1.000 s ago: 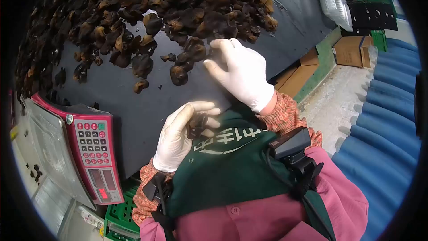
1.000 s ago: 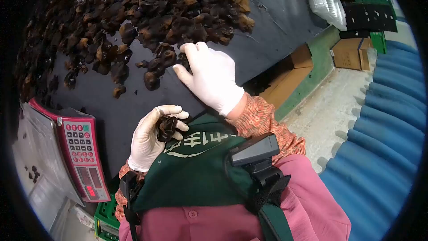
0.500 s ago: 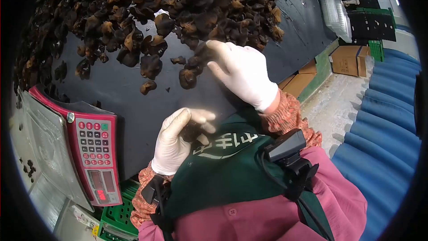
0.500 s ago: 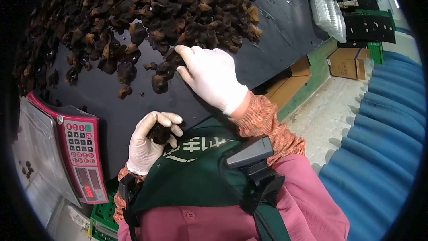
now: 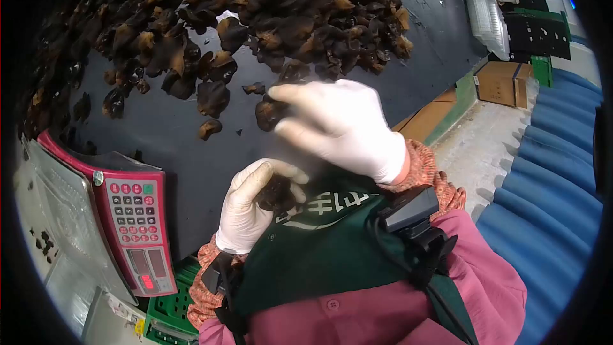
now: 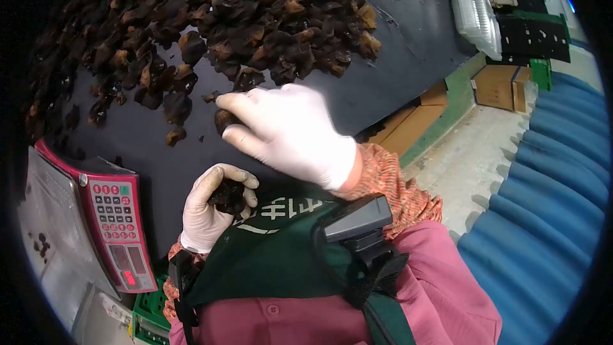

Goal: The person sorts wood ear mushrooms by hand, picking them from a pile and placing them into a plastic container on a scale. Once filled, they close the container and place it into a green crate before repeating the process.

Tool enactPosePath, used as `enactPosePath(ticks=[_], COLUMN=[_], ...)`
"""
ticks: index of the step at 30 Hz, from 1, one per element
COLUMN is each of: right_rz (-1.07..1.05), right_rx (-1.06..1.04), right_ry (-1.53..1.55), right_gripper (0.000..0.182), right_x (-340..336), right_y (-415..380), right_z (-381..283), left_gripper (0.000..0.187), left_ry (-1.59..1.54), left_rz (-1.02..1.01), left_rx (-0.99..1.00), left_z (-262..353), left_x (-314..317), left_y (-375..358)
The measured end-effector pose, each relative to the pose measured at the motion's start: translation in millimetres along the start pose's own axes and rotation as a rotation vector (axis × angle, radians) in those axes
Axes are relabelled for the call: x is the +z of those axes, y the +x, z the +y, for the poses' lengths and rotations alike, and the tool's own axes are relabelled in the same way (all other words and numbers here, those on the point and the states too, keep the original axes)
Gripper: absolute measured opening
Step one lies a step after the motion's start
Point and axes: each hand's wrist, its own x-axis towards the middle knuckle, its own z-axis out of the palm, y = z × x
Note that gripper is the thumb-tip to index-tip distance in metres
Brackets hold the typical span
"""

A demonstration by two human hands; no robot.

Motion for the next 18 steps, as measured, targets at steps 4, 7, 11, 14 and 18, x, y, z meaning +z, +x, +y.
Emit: enactPosePath(ticks=[4, 7, 11, 14, 18], right_rz=[0.102, 0.102, -0.165, 0.02, 0.17], right_rx=[-0.012, 0.28, 0.112, 0.283, 0.118], right_ry=[0.007, 0.355, 0.595, 0.558, -0.127], right_gripper=[0.02, 0.013, 0.028, 0.027, 0.019], right_x=[28.2, 11.4, -28.5, -9.6, 24.7], right_y=[-0.8, -12.7, -26.2, -26.9, -8.3], right_z=[4.1, 3.1, -19.7, -9.1, 9.6], left_gripper=[0.037, 0.05, 0.061, 0.05, 0.038], left_ry=[0.056, 0.118, -0.156, -0.166, -0.085], left_rz=[0.062, 0.056, 0.118, 0.056, -0.009], left_rx=[-0.022, -0.047, 0.03, 0.002, 0.046], left_z=[5.7, 8.8, -1.6, -7.3, -8.3], left_x=[10.4, 12.6, 30.0, 14.1, -2.3], left_y=[-4.3, -4.5, 6.5, 3.3, -3.1])
